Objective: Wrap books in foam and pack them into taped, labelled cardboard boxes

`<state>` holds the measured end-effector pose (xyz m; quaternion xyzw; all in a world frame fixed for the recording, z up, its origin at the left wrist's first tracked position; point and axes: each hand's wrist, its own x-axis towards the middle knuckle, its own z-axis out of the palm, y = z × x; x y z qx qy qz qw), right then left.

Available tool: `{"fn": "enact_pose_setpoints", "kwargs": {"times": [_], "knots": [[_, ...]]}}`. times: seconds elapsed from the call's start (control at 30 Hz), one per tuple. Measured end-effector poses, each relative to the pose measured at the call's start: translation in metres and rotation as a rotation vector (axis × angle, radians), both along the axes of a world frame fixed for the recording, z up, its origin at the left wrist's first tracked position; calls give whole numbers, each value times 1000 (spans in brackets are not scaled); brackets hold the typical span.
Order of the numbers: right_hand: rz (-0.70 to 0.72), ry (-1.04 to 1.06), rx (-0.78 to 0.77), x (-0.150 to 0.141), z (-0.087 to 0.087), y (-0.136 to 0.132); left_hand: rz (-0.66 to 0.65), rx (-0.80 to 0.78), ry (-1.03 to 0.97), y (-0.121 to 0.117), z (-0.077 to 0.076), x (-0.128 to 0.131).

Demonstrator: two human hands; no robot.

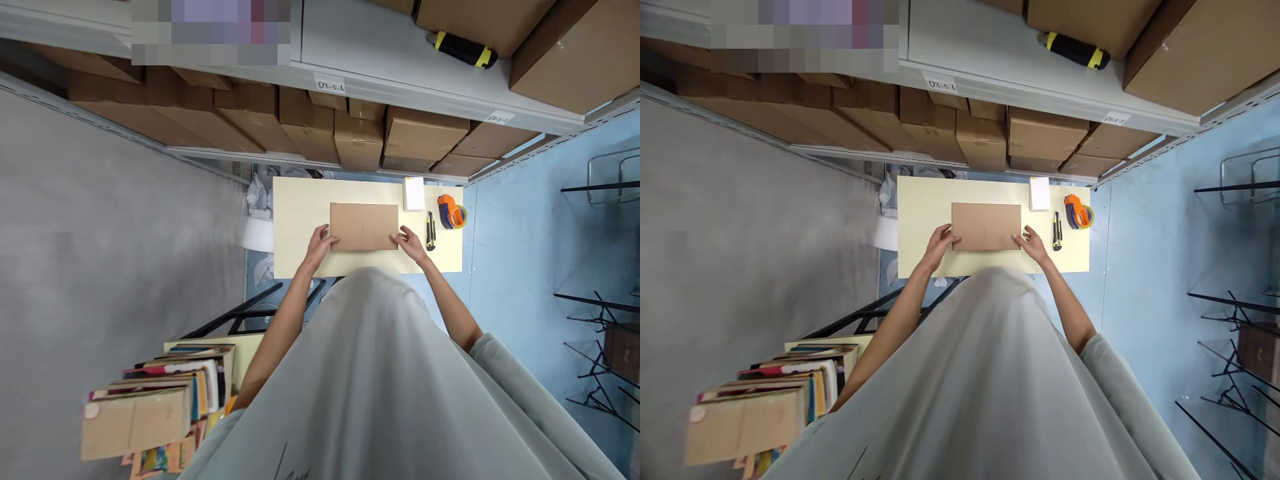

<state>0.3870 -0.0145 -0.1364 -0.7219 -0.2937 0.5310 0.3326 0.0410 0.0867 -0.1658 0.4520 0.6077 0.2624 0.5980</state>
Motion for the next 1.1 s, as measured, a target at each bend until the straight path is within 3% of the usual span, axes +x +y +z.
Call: {"fn": "enact_pose_setpoints", "kwargs": {"times": [0.07, 0.13, 0.27, 0.4, 0.5, 0.77, 0.87, 0.97, 1.1], "knots": [[-39, 7, 36, 5, 1, 20, 67, -54, 20, 20, 7, 9], [-6, 39, 107, 6, 4, 37, 42, -41, -33, 38, 16, 19], [33, 46, 220, 4, 18, 46, 12, 64, -120, 49, 37, 25], [-56, 44, 253, -3, 35, 24, 156, 119, -97, 34, 49, 10], [-88, 46, 266, -8, 42, 6, 141, 177, -85, 16, 49, 2], [58, 46, 81, -6, 26, -16, 74, 14, -121, -18, 30, -13], [100, 6, 33, -10, 24, -17, -28, -10, -92, -21, 34, -20], [81, 19, 102, -16, 28, -15, -107, 66, -81, -17, 43, -22], [6, -16, 224, -20, 34, -10, -95, 174, 32, -9, 46, -20]]}}
